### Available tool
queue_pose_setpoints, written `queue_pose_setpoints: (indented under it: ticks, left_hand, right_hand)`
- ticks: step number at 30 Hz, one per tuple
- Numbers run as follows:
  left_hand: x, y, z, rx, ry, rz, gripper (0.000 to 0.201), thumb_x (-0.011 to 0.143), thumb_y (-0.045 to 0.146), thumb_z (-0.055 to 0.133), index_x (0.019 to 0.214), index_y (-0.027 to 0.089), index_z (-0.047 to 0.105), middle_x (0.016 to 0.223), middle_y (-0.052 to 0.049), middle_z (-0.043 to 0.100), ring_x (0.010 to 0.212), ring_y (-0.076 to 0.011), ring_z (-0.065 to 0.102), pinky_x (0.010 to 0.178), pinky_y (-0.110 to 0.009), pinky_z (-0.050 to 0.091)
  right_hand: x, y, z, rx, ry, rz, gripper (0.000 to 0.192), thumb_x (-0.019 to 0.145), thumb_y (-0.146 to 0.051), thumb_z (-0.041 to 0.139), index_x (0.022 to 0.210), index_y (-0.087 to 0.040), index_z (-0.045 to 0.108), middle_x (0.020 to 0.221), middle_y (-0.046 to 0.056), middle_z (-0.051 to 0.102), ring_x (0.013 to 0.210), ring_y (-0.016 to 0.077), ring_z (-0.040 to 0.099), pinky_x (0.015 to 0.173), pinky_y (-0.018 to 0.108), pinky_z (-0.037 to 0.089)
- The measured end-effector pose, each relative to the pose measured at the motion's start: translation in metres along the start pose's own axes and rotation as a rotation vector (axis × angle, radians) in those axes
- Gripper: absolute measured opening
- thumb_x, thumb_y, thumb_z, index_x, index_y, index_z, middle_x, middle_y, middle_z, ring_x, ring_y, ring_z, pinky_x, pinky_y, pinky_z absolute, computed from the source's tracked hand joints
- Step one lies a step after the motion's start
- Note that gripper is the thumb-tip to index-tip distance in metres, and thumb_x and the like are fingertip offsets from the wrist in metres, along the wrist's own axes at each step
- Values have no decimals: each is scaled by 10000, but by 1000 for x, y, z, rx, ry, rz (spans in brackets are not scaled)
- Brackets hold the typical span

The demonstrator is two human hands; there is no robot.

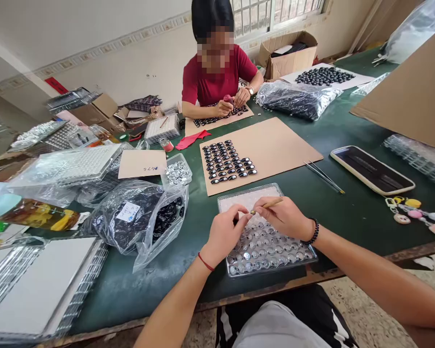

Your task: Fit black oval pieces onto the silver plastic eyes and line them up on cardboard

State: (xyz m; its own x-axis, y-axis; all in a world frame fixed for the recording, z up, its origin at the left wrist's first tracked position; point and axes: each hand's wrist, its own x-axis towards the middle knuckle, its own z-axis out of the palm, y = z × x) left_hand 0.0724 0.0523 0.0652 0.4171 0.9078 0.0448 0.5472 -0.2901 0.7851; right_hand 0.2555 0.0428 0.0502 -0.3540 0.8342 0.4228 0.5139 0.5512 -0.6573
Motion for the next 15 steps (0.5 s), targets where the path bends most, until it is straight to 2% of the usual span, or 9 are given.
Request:
queue_pose_setpoints:
  ticks: [2,3,7,11,15]
  left_hand:
    - [-1,-3,2,73,-6,45,232,794,353,478,936,249,628,571,10,552,519,-134,448,548,-232,272]
    - [-1,-5,3,81,1,58,238,792,347,480,954,260,631,612,-7,584,545,-147,469,558,-234,277]
    - [0,-11,4,38,47,67,181,774,339,501,796,251,658,688,-42,628,619,-174,502,590,-237,292]
    - [4,-11,3,-12,-23,30,217,796,324,454,729,213,628,583,0,563,539,-135,451,553,-231,290]
    - [8,-9,1,-186,20,-62,230,769,327,470,655,167,589,571,11,508,542,-116,421,530,-220,313]
  right_hand:
    - [0,-1,1,11,8,-19,288,917,-296,340,789,-163,561,730,33,586,588,118,517,558,214,358]
    - [0,-1,3,10,6,-26,280,915,-291,347,793,-162,564,721,32,587,595,119,521,559,214,363]
    - [-1,-1,9,1,38,-61,236,907,-277,386,818,-173,578,728,27,604,624,123,539,568,219,381]
    - [-3,-3,10,35,126,-65,204,893,-270,426,800,-182,585,724,22,612,608,120,543,558,219,399]
    - [-3,0,6,38,254,2,230,879,-304,441,750,-186,591,677,21,606,526,111,524,502,220,400]
